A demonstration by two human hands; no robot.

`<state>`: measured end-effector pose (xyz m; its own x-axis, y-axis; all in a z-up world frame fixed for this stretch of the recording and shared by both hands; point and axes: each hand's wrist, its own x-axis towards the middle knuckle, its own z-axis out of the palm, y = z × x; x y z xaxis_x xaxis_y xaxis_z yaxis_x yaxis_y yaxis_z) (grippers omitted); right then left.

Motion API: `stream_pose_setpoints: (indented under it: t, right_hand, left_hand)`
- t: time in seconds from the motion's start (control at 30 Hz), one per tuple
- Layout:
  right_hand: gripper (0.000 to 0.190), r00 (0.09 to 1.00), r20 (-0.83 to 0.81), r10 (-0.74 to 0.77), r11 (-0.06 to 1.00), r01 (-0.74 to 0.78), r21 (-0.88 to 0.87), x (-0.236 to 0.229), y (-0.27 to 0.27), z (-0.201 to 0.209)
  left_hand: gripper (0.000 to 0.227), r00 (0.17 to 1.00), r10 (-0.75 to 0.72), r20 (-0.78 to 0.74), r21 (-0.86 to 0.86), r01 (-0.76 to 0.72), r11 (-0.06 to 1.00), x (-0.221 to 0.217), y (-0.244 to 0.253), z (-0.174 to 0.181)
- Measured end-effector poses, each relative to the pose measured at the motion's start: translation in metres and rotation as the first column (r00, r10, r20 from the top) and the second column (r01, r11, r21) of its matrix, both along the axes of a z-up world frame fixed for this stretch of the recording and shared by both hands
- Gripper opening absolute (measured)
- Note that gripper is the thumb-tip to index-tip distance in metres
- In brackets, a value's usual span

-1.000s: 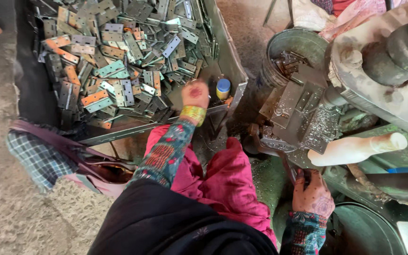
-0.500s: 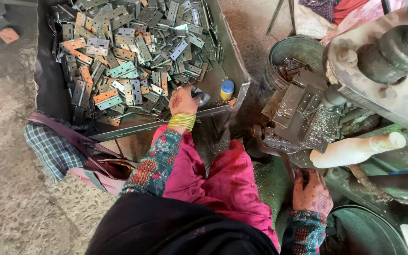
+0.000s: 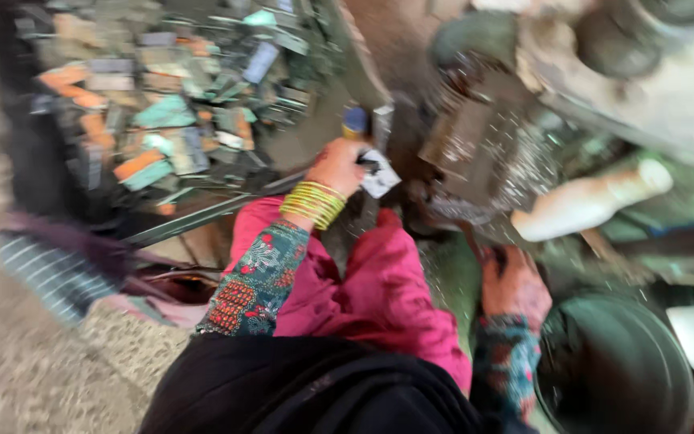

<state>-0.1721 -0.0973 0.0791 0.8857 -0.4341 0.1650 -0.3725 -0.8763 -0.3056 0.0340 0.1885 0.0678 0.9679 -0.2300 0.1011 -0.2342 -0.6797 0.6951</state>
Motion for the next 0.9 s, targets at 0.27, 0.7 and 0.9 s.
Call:
stream_pose_setpoints:
  t: [0.27, 0.7, 0.9]
  right_hand:
    - [0.021, 0.99, 0.12, 0.077, 0.986, -0.093, 0.138, -0.007, 0.002, 0.014]
    - [0.047, 0.973, -0.221, 0.066, 0.987, -0.032, 0.155, 0.0, -0.028, -0.04]
    - [0.047, 0.929, -0.367, -0.044, 0.949, 0.154, 0.276, -0.019, -0.031, -0.144]
  left_hand:
    - [0.036, 0.642, -0.437, 0.63, 0.408, 0.205, 0.889, -0.051, -0.172, -0.019]
    - [0.03, 0.89, -0.259, 0.375, 0.476, 0.055, 0.877, 0.007, -0.233, -0.088]
    - [0.031, 0.872, -0.171, 0.458, 0.704, -0.238, 0.669, 0.023, -0.253, -0.089]
